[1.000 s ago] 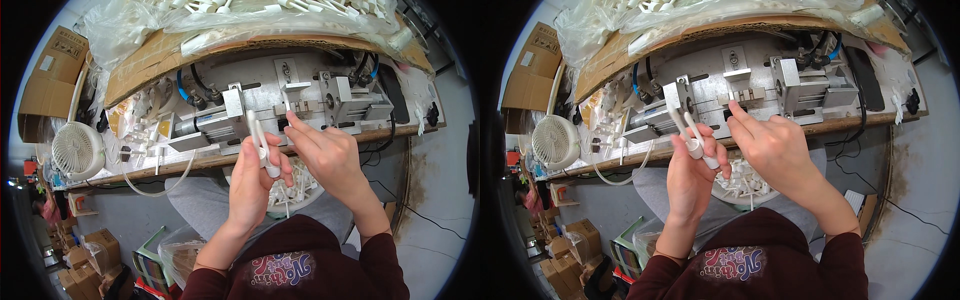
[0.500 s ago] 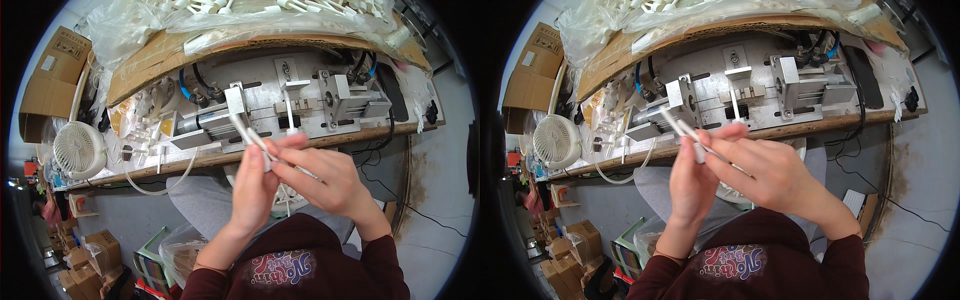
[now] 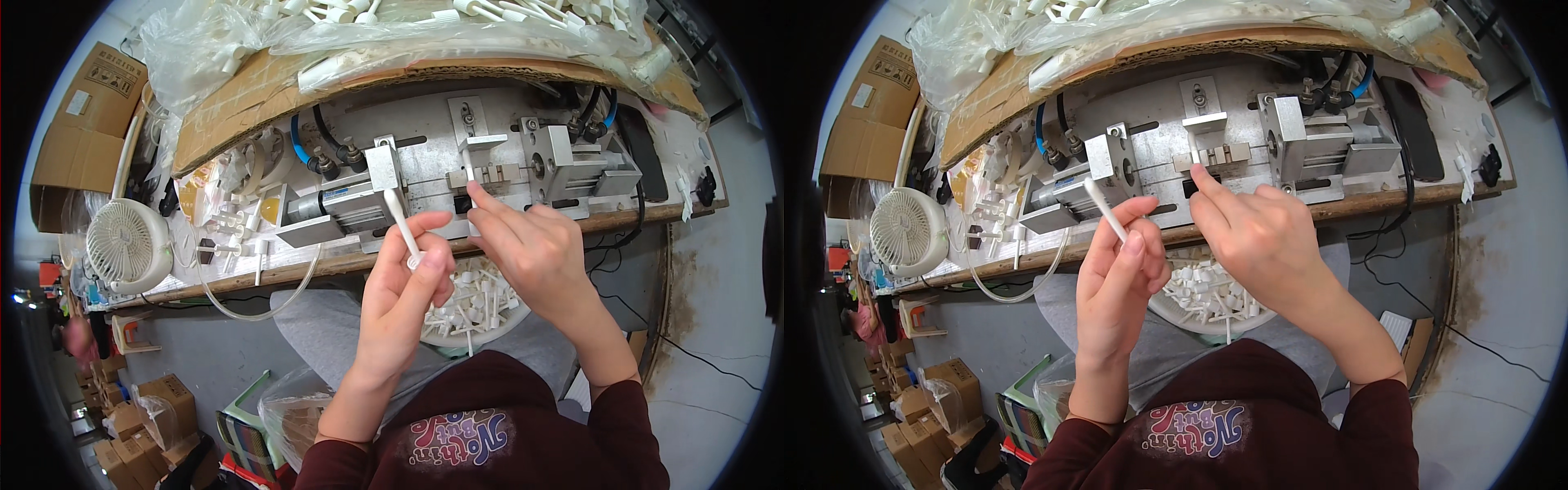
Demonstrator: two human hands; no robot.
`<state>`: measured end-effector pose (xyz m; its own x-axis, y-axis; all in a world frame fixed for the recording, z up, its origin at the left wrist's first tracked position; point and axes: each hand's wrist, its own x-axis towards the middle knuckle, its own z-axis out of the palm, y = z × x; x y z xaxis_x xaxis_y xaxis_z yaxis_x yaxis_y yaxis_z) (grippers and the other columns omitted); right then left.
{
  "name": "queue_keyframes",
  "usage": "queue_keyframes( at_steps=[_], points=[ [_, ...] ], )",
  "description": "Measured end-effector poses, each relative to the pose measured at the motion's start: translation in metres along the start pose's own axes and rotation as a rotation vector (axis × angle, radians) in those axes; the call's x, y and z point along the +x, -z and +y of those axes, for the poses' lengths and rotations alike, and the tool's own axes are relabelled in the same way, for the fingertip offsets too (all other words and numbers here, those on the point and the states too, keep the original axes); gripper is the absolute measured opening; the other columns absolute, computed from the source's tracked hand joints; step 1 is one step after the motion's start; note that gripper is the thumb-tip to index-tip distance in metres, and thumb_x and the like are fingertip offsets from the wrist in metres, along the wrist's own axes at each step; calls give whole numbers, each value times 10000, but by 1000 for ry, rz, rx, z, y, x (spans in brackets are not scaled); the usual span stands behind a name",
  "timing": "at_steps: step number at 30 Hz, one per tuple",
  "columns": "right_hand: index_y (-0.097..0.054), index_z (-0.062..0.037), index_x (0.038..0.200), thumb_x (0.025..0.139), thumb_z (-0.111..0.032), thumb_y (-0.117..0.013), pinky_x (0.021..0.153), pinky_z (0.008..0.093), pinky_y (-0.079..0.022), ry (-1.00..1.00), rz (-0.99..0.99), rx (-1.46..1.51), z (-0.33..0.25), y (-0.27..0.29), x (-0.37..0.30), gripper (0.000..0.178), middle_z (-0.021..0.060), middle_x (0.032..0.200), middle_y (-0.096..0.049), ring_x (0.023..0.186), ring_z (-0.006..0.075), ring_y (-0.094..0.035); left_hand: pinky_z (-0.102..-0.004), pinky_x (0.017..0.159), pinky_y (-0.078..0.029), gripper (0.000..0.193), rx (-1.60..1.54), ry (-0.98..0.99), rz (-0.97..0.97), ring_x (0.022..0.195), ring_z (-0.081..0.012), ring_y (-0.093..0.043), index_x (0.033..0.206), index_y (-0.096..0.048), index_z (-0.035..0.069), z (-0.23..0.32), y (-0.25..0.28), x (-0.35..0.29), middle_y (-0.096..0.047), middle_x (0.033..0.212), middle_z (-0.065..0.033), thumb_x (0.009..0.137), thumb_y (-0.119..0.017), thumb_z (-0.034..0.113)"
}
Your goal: Assemble small plastic components using a workbench pneumatic press or jig.
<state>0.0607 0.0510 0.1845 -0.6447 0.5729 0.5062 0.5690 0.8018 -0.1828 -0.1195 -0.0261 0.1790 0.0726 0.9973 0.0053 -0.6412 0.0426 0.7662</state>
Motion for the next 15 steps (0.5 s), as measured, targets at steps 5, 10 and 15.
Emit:
queue_keyframes(
  at_steps=[5, 10, 15],
  points=[
    [-590, -44, 792, 745, -94, -646, 568, 260, -477, 19, -65, -69, -5, 5, 7, 89, 181, 1147, -722, 609, 120, -652, -353, 973, -517, 651, 223, -50, 129, 1165, -255, -602, 1553, -221, -66, 11, -27, -4, -522, 1339, -211, 975, -517, -21],
    [-615, -31, 831, 744, -112, -683, 584, 279, -498, 39, -55, -28, -2, 14, 14, 137, 168, 1104, -730, 651, 158, -680, -372, 946, -575, 499, 731, -263, 58, 1127, -314, -672, 1406, -485, -107, 25, -13, -8, -530, 1380, -252, 916, -578, -112],
    [-693, -52, 987, 812, -144, -759, 608, 325, -521, -103, 155, 196, 23, 53, 47, 209, 96, 940, -727, 687, 206, -688, -287, 790, -629, 379, 953, -502, 195, 923, -165, -695, 1105, -740, 16, 24, -7, -9, -656, 1163, -123, 742, -835, -39]
  ],
)
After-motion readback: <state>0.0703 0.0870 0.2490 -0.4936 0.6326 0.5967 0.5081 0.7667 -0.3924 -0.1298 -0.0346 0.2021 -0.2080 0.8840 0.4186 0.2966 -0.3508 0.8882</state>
